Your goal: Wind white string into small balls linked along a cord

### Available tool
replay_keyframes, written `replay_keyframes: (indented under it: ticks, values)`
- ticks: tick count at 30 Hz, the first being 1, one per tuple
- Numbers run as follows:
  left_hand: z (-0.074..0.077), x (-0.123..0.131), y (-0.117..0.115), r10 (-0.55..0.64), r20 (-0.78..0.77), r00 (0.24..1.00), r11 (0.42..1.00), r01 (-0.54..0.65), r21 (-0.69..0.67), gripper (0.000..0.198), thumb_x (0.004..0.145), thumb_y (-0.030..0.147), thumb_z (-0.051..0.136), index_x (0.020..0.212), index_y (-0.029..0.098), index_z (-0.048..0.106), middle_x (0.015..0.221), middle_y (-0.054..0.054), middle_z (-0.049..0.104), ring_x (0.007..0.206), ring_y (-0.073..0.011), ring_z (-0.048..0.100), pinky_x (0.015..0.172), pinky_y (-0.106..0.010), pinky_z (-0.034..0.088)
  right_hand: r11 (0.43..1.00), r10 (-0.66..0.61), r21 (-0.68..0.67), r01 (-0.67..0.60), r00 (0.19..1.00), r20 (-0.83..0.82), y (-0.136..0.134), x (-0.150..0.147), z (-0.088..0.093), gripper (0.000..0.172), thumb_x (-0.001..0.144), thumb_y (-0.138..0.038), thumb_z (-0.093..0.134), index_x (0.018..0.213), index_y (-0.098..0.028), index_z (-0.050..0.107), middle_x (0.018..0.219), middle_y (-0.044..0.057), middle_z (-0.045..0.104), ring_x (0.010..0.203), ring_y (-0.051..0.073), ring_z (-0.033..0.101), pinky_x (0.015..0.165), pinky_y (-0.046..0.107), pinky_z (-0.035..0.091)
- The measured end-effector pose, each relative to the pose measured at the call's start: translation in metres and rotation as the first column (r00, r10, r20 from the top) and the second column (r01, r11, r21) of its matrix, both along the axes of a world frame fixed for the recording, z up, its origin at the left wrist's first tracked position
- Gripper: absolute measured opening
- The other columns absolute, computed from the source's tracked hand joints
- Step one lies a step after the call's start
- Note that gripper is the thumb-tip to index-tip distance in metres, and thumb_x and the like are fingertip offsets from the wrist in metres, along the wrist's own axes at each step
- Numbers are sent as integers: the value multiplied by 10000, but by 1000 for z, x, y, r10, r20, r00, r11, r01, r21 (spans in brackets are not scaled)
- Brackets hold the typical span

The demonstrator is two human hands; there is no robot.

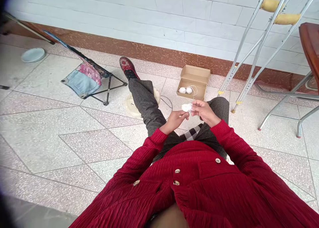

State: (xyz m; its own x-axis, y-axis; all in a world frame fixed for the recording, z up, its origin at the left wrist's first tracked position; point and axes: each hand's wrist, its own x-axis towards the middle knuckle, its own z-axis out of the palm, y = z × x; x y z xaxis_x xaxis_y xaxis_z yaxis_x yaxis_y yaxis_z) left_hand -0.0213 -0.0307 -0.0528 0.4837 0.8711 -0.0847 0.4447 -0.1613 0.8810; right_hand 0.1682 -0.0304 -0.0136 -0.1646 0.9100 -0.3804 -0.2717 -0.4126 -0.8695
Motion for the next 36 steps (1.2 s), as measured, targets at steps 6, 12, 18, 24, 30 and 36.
replay_keyframes:
  ticks: [6, 12, 18, 24, 30, 36]
  values:
    - [1, -2, -17, -5, -55, 998, 1000, 5, 2, 331, 950, 294, 538, 716, 147, 721, 657, 0, 663, 623, -126, 535, 660, -243, 373, 1000, 20, -3, -20, 1000, -13, -14, 1, -14, 389, 602, -386, 892, 829, -166, 665, 634, -33, 639, 496, 84, 558, 538, 248, 469]
    - [0, 8, -40, -30, -104, 994, 1000, 30, 3, 315, 945, 271, 546, 723, 144, 730, 700, -7, 690, 661, -131, 561, 694, -239, 392, 999, 42, -2, -42, 998, -50, -31, 9, -31, 392, 576, -361, 891, 829, -157, 671, 626, -22, 658, 479, 90, 573, 518, 239, 470]
    - [-3, 11, -58, -58, -162, 985, 998, 61, 16, 318, 951, 265, 550, 719, 140, 727, 646, 8, 648, 607, -115, 511, 666, -234, 375, 998, 53, -39, -57, 994, -94, -47, 14, -38, 365, 566, -307, 896, 814, -165, 669, 635, -20, 667, 490, 84, 575, 532, 238, 503]
    - [-4, 5, -67, -60, -201, 978, 998, 65, 16, 308, 958, 267, 538, 760, 143, 739, 689, 2, 675, 639, -121, 534, 678, -225, 387, 995, 84, -45, -90, 990, -113, -51, 6, -42, 312, 614, -260, 876, 821, -156, 667, 659, -6, 668, 506, 80, 571, 548, 237, 510]
    - [-9, 7, -73, -97, -180, 979, 995, 97, -8, 321, 959, 297, 529, 754, 142, 721, 722, -3, 680, 685, -130, 555, 721, -233, 399, 994, 53, -89, -62, 993, -105, -54, 7, -48, 292, 626, -242, 863, 817, -157, 660, 654, -10, 655, 490, 72, 543, 540, 230, 480]
    - [-15, 8, -77, -129, -165, 978, 992, 125, -30, 342, 966, 327, 500, 763, 144, 706, 721, 2, 664, 680, -128, 534, 709, -234, 390, 994, 37, -94, -47, 994, -104, -57, 9, -51, 332, 596, -270, 886, 802, -155, 653, 645, -13, 635, 503, 81, 549, 548, 240, 472]
